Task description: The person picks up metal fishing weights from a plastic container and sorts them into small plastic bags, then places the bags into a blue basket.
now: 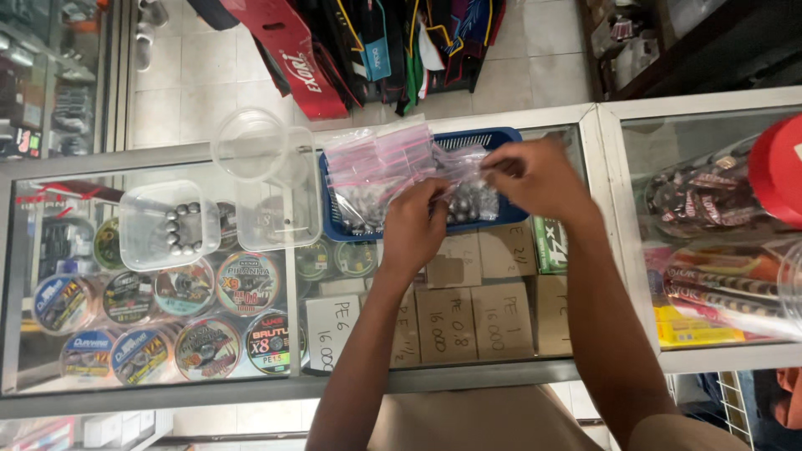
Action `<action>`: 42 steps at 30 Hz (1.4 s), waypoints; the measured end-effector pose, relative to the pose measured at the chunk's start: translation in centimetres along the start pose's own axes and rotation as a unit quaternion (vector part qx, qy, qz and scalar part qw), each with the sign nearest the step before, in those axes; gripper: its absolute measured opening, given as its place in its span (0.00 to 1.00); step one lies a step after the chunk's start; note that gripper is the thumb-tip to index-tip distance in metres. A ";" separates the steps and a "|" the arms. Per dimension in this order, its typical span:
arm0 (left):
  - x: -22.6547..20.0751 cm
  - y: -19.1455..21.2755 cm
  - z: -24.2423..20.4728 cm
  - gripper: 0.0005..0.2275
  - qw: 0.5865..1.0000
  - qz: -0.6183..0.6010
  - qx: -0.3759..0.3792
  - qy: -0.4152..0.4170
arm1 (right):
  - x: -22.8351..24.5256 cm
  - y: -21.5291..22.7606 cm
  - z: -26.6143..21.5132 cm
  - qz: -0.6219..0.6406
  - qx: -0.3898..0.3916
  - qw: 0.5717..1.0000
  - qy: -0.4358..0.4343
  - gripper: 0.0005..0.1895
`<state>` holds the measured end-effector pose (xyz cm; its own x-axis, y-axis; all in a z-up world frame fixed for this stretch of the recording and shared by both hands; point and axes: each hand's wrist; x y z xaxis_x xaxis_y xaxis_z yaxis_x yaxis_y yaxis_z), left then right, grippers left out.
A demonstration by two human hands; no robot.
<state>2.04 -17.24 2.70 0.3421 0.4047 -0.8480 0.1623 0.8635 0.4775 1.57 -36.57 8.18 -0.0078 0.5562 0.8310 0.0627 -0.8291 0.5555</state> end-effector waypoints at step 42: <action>0.2 -5.2 2.5 0.11 0.958 0.276 -0.079 0.004 | -2.6 1.9 0.3 -0.043 -0.145 0.988 -0.028 0.12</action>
<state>3.59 -22.36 0.62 0.3275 0.8150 -0.4781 -0.1834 0.5512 0.8139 1.98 -39.63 7.06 0.0556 0.6205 0.7822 -0.2239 -0.7557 0.6154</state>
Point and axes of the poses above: each hand's wrist, its own z-axis towards the middle knuckle, its own y-axis out of the back of the hand, x = y × z, and after that the axes turned 4 degrees about y, right-handed
